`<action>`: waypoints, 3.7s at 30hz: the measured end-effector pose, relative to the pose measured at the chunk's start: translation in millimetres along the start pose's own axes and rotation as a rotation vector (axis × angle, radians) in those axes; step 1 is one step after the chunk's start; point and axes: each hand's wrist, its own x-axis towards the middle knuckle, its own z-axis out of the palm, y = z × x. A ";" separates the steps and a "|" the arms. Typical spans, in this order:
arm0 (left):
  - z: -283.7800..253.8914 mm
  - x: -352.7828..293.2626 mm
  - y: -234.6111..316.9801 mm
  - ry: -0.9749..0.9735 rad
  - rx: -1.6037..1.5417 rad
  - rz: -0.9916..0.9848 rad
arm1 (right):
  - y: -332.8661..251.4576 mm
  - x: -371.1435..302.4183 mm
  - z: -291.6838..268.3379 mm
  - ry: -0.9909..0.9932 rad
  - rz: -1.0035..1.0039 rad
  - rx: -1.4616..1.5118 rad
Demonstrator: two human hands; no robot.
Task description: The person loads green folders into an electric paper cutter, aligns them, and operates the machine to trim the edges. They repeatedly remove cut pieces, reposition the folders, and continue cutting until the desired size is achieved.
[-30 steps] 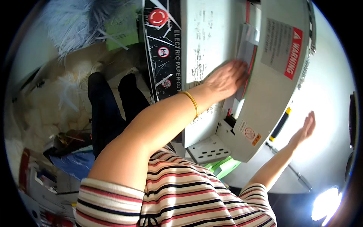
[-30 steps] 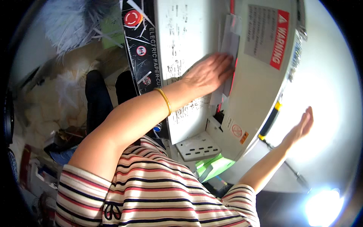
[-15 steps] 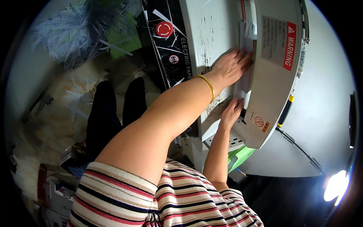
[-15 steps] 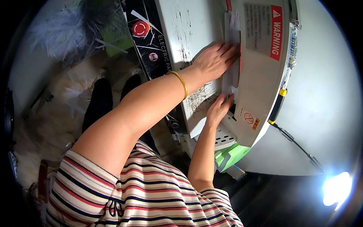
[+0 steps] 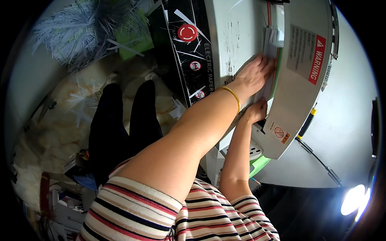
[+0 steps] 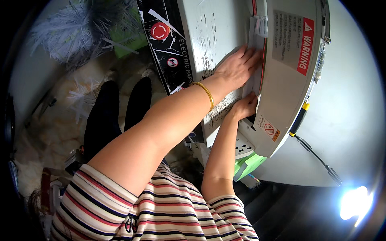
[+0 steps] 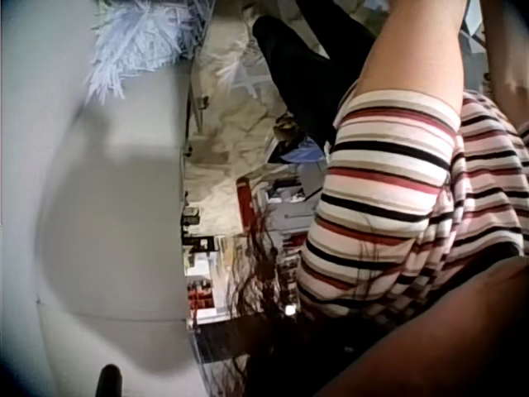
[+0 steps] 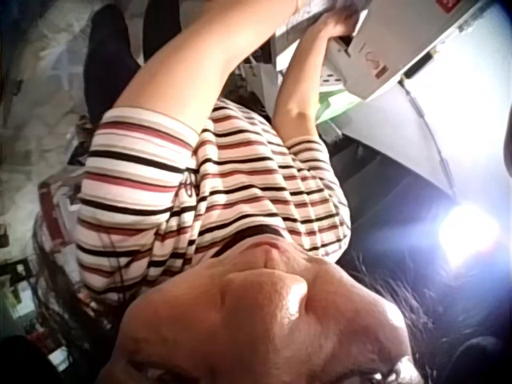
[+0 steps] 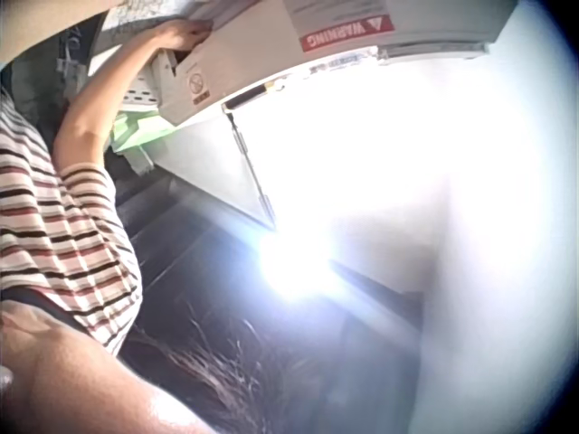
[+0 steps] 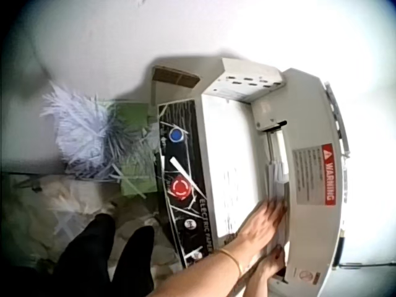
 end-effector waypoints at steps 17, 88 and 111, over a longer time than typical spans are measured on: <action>-5.6 1.5 -1.2 -0.117 0.038 -0.002 | -15.3 -2.9 -2.1 0.034 0.126 -0.011; -3.5 5.2 0.1 -0.155 0.058 0.000 | 3.1 0.4 4.9 0.080 -0.012 0.038; -16.4 19.5 11.1 -0.159 0.007 0.166 | -32.5 -60.7 -127.4 -0.428 -0.059 0.403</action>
